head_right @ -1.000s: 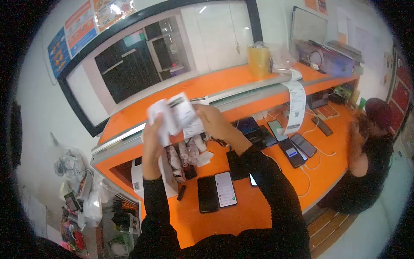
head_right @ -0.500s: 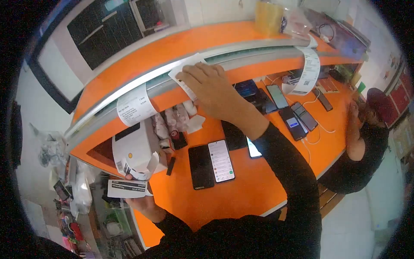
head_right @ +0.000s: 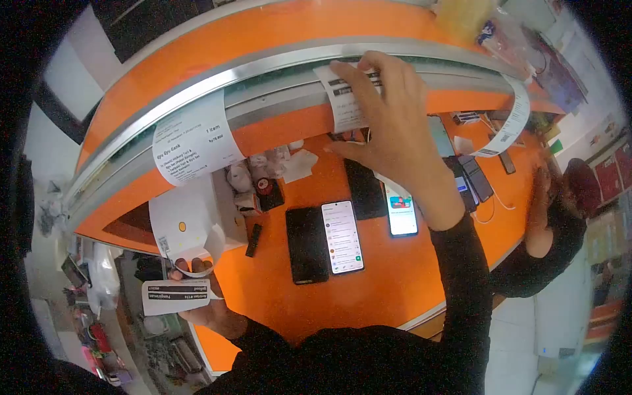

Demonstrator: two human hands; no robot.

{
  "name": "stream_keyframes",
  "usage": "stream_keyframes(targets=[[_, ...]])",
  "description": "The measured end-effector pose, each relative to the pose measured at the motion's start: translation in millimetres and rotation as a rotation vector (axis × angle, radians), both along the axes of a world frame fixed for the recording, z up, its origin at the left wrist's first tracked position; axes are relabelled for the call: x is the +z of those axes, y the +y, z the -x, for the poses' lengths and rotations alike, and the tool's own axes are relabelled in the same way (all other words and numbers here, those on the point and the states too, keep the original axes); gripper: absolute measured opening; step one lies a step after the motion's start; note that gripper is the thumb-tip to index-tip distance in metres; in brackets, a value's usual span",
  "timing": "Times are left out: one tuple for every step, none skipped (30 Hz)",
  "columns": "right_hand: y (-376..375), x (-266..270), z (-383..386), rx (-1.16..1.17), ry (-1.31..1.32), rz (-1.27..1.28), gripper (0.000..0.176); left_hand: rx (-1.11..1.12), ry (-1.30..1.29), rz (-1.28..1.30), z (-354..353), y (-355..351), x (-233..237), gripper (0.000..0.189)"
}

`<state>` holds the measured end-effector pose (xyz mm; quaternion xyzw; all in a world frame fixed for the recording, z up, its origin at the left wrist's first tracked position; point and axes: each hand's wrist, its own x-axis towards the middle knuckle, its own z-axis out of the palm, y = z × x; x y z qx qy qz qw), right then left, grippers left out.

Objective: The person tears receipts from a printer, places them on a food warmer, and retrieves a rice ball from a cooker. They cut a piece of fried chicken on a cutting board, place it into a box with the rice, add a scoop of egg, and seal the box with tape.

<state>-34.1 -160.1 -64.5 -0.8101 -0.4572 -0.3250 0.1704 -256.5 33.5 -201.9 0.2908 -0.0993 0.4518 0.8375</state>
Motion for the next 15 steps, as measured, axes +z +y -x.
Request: stream_keyframes(targets=[[3.7,-2.1,0.2,0.001,-0.026,-0.006,0.077,0.003,0.005,0.005,-0.5,-0.7,0.4,0.033],[7.2,-3.8,0.5,0.000,-0.055,-0.014,0.077,-0.024,0.055,-0.079,-1.9,-2.9,3.0,0.033],[12.1,-5.7,1.0,-0.001,-0.053,-0.012,0.077,-0.054,0.103,-0.164,-6.4,-6.7,8.8,0.033],[17.7,-8.3,2.2,0.093,-0.033,-0.054,0.075,-0.091,0.052,-0.153,-11.1,-10.8,10.8,0.031],[20.8,-10.0,2.8,0.188,-0.015,-0.096,0.074,-0.092,0.053,-0.152,-10.6,-12.0,6.3,0.031],[20.9,-10.0,2.6,0.191,-0.035,-0.091,0.070,-0.038,0.131,-0.163,-9.1,-13.2,-1.3,0.032],[17.5,-8.2,1.3,0.186,-0.041,-0.099,0.070,0.016,0.208,-0.179,-7.8,-13.5,-6.1,0.033],[11.8,-6.0,0.1,0.086,-0.046,-0.088,0.069,0.075,0.214,-0.243,-6.5,-14.7,-9.4,0.033],[8.0,-3.9,-0.1,-0.012,-0.050,-0.074,0.068,0.073,0.209,-0.251,-6.0,-15.8,-7.1,0.033],[7.2,-3.5,-0.9,-0.010,-0.054,-0.080,0.068,0.062,0.194,-0.207,-4.3,-17.6,-4.2,0.033],[7.1,-4.1,-3.3,0.019,-0.044,-0.094,0.067,0.056,0.176,-0.162,-2.7,-20.1,-1.7,0.034],[6.9,-4.6,-4.6,0.050,-0.035,-0.108,0.066,0.207,0.271,-0.264,-0.2,-21.8,-1.6,0.033],[9.2,-6.5,-2.5,0.057,-0.045,-0.116,0.066,0.216,0.261,-0.271,0.8,-22.8,-1.0,0.033],[15.8,-9.7,2.0,0.151,-0.062,-0.141,0.066,0.172,0.241,-0.194,1.0,-23.2,0.2,0.033],[23.0,-11.7,5.7,0.245,-0.081,-0.168,0.066,0.127,0.220,-0.122,1.1,-23.7,3.5,0.032]])
